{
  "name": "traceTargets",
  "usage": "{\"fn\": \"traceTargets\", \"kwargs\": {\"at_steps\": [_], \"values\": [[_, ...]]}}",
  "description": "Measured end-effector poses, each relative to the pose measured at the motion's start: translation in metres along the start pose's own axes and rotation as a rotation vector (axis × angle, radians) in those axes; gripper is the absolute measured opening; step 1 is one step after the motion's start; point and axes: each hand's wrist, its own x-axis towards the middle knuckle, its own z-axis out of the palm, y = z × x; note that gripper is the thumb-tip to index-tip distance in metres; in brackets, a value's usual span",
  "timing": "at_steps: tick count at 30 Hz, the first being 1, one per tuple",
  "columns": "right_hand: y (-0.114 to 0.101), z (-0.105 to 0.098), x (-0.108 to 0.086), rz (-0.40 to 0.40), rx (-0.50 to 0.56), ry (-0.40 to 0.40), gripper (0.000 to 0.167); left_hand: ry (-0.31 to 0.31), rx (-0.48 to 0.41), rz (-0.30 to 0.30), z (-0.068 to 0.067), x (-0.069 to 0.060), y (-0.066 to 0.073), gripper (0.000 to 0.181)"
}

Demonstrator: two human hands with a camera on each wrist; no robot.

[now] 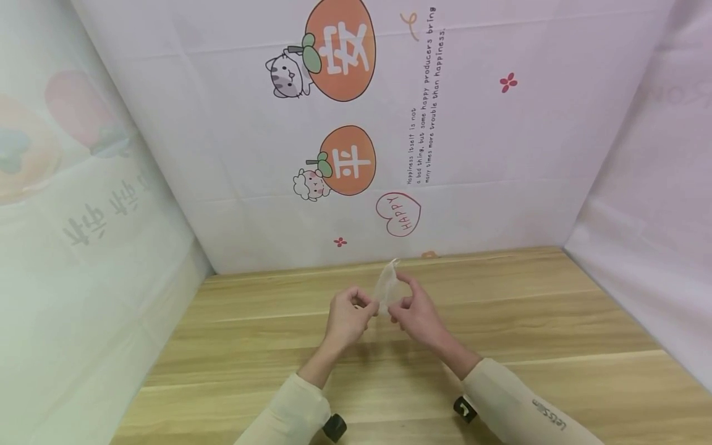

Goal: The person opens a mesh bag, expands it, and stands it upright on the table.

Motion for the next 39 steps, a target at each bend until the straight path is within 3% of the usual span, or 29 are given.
{"fn": "traceTargets", "kwargs": {"at_steps": [8, 15, 26, 39], "values": [[-0.0011, 0.0000, 0.0001, 0.021, 0.034, -0.019, 0.065, -0.018, -0.067, -0.013, 0.0026, -0.0017, 0.0003, 0.012], [-0.0025, -0.0014, -0.0008, 0.039, 0.130, -0.084, 0.070, -0.021, -0.112, -0.028, 0.0033, -0.0043, 0.0004, 0.014], [-0.0010, 0.0008, 0.0012, 0.041, 0.012, -0.047, 0.077, -0.001, -0.105, -0.024, 0.0045, -0.0045, 0.0002, 0.011], [0.0008, 0.0003, 0.0015, 0.043, 0.041, -0.083, 0.073, 0.011, -0.098, -0.051, 0.0054, -0.0023, -0.0022, 0.017]]}}
